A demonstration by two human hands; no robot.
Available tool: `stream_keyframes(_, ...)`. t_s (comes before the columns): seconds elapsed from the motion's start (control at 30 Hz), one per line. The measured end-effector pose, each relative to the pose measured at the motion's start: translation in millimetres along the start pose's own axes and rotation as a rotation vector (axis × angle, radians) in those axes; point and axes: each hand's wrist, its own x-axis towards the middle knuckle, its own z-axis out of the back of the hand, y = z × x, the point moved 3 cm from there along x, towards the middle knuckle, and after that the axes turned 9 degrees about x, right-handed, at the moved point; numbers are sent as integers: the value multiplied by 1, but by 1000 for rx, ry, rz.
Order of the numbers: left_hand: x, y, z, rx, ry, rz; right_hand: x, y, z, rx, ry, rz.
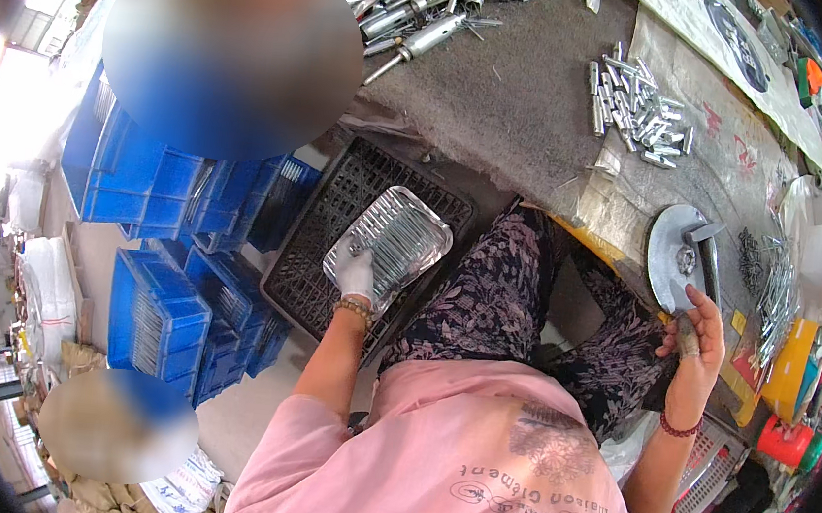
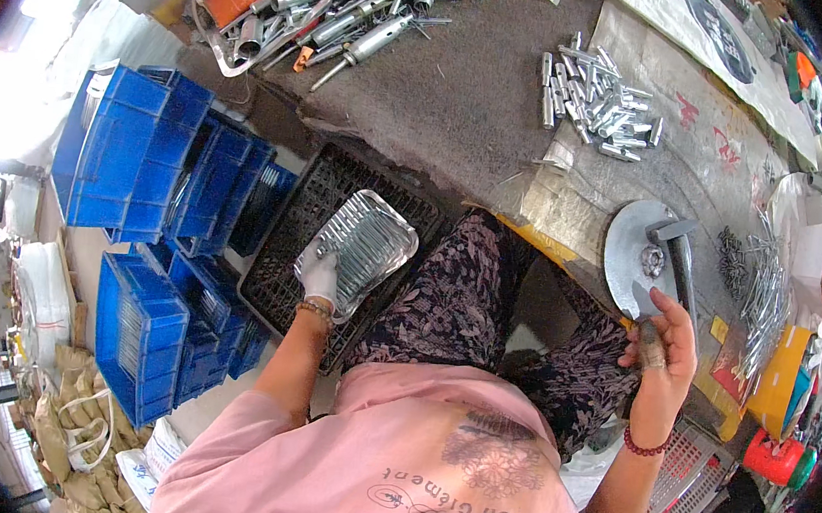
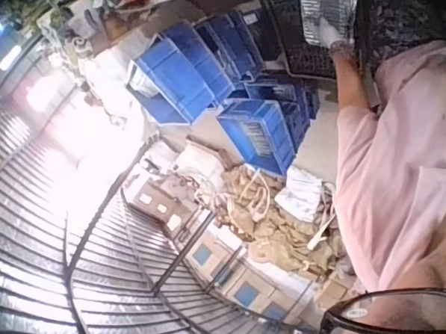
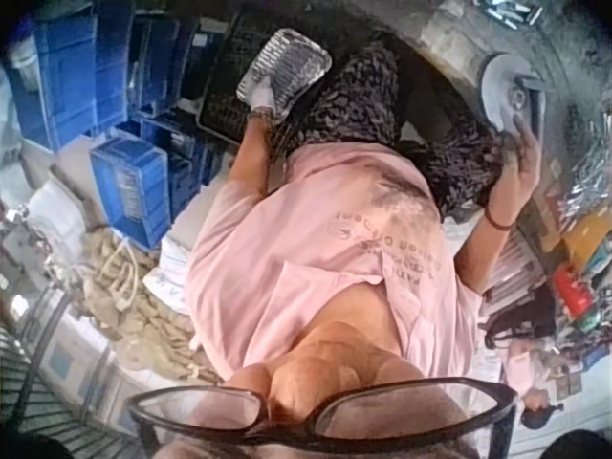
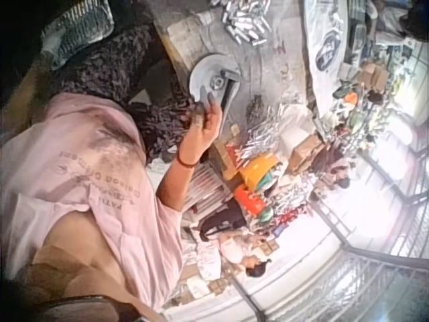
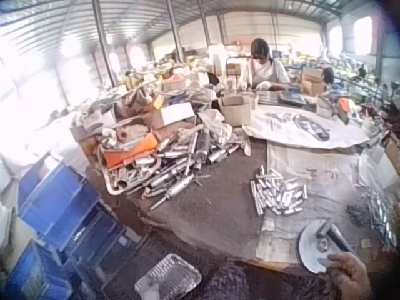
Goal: The person assembles metal fasteners by inserting pins into sleeves and tapping them with a hammer on a round metal plate. The person stacks the assembled fasteners into a tray and later removes a glove.
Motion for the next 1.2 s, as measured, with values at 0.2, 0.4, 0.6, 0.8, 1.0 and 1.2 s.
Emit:
stream_keyframes(0.2,23,14,-3,238,-116,-148,5,-5,2,13,4,-30)
stream_keyframes(0.4,7,-33,9,273,-41,-134,3,-1,2,30,4,-14)
stream_keyframes(0.6,6,-101,43,207,-295,-383,2,5,-6,97,47,-31)
stream_keyframes(0.8,-99,-293,19,-70,-12,-781,-1,-2,-8,176,86,-44)
stream_keyframes(1.0,-192,-414,-86,250,253,-1593,-21,15,4,126,142,60)
stream_keyframes(1.2,-212,-446,-140,659,-7,-1856,-29,21,31,-43,102,257)
